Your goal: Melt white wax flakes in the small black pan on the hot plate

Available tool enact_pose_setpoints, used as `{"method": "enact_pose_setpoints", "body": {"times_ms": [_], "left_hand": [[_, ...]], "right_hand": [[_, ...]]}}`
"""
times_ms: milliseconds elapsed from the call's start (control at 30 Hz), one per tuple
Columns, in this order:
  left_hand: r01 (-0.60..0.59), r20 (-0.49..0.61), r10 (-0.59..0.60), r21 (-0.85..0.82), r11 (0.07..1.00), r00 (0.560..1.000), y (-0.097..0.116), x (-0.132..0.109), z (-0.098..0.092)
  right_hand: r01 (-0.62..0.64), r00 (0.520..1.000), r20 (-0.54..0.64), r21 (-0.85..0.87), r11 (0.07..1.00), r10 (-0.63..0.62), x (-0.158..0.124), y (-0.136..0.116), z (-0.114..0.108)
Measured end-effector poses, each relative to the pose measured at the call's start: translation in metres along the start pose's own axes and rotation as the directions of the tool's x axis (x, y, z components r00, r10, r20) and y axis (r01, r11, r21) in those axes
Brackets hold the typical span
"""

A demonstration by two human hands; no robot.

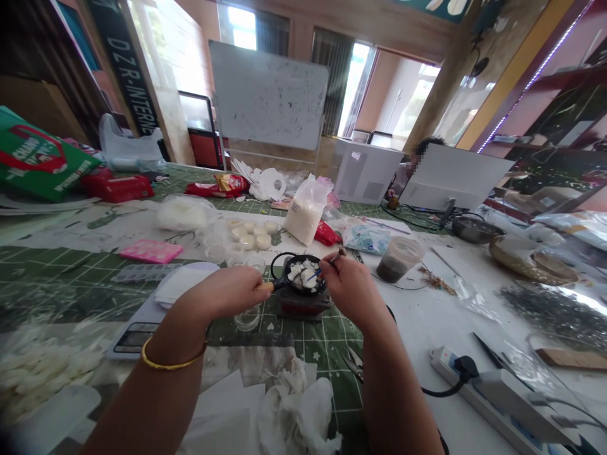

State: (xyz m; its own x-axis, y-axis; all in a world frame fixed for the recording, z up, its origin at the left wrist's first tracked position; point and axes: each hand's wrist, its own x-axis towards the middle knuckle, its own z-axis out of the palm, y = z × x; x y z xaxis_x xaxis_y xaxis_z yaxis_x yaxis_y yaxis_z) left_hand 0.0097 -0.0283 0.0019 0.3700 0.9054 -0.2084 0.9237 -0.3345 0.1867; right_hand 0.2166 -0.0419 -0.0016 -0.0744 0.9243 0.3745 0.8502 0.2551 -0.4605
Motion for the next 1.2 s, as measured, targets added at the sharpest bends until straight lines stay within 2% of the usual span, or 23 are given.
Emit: {"method": "enact_pose_setpoints", "body": {"times_ms": [100,233,400,567,800,900,1033,1200], "left_hand": [[0.01,0.008,-0.01,-0.002,1.0,1.0,0.0,0.0,0.0],[0.008,0.01,-0.008,-0.004,1.0,1.0,0.0,0.0,-0.001],[0.018,0.019,-0.018,0.001,1.0,1.0,0.0,0.0,-0.001],[0.003,0.007,-0.003,0.011,1.0,1.0,0.0,-0.001,-0.001],[0.025,0.013,-0.025,0.008,1.0,1.0,0.002,-0.001,-0.001],[0.016,0.013,-0.016,0.01,1.0,1.0,0.002,-0.001,-0.001],[0.014,0.004,-0.014,0.015,1.0,1.0,0.001,-0.001,-0.002],[-0.001,-0.004,0.001,0.008,1.0,1.0,-0.001,0.0,0.0]], "right_hand": [[0.02,1.0,0.016,0.067,0.998,-0.021,0.0,-0.001,0.002],[-0.002,0.999,-0.041,0.003,1.0,0.002,0.003,0.001,0.004],[0.014,1.0,0.008,0.053,0.999,-0.014,0.001,-0.002,0.004],[-0.007,0.999,-0.05,0.006,1.0,0.007,0.004,0.0,0.008],[0.007,1.0,0.011,0.043,0.999,-0.008,0.002,0.0,0.007],[-0.002,0.999,-0.036,0.006,1.0,0.002,0.005,0.001,0.01],[-0.006,0.993,-0.121,0.05,0.999,0.012,0.01,0.01,0.01],[-0.009,0.998,-0.063,-0.124,0.992,0.002,0.009,0.012,0.006]]}}
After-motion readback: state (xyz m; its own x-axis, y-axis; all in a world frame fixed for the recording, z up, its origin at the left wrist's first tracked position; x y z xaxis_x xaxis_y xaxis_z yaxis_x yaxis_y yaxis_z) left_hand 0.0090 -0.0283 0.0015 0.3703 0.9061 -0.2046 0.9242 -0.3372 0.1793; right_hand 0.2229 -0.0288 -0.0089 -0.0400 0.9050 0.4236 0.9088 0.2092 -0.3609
